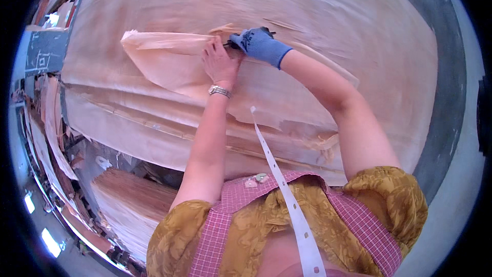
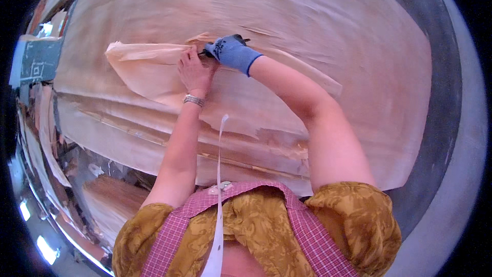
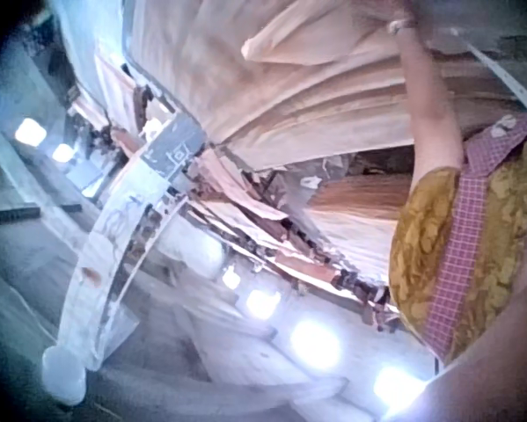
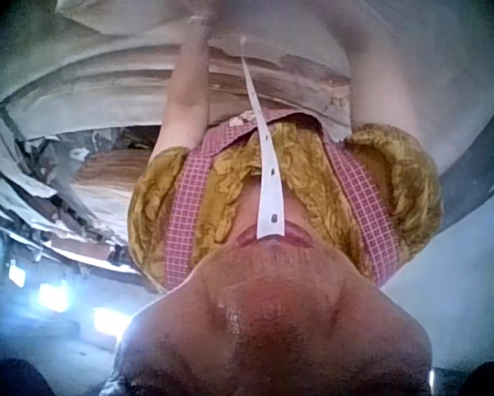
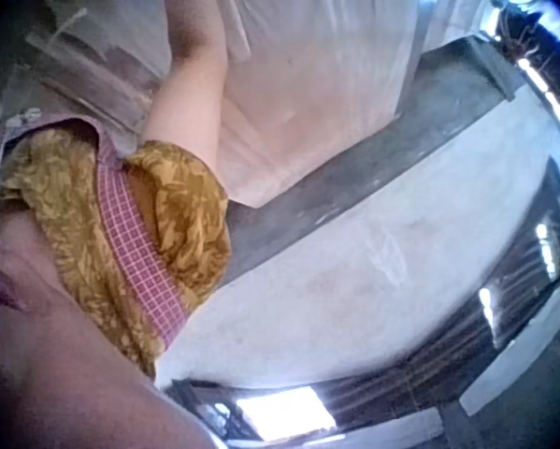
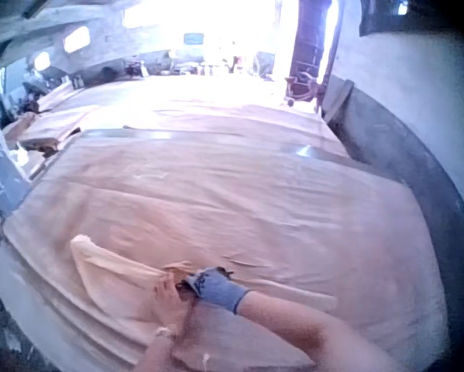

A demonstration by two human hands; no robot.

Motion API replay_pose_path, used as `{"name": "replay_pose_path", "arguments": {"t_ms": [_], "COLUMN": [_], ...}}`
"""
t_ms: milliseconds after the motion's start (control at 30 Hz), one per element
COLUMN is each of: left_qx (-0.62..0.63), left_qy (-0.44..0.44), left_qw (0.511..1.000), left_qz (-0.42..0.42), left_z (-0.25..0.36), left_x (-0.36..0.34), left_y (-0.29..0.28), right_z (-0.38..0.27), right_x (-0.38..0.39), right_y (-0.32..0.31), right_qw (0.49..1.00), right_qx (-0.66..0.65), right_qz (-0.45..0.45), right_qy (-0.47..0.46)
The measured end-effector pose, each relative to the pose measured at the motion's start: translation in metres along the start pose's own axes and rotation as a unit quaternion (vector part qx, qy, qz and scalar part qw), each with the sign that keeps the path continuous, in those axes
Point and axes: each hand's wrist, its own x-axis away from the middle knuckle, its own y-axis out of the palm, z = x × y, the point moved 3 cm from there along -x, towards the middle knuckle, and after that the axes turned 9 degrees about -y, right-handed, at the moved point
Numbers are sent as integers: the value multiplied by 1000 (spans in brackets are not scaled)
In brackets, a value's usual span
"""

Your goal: The person prepares veneer sheets by hand and using a utility knife. The person peels back thin layers of wood from a large stack, applies adhesive tape to cracks and edges, and trims excess wood and tape with a utility knife before placing a long thin wooden guide over the sheets.

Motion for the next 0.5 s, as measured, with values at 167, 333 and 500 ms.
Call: {"name": "replay_pose_path", "arguments": {"t_ms": [167, 333, 500], "left_qx": [14, -25, -13], "left_qy": [22, 20, 218], "left_qw": [999, 999, 969], "left_qz": [34, 7, -114], "left_z": [-7, 10, 89], "left_x": [8, 5, 45], "left_y": [-1, -2, 41], "right_z": [29, 47, 52], "right_x": [66, 146, 154], "right_y": [3, -1, 14], "right_qw": [996, 974, 980], "right_qx": [-43, -36, -25], "right_qz": [-39, -82, 23], "right_qy": [75, 209, 195]}}
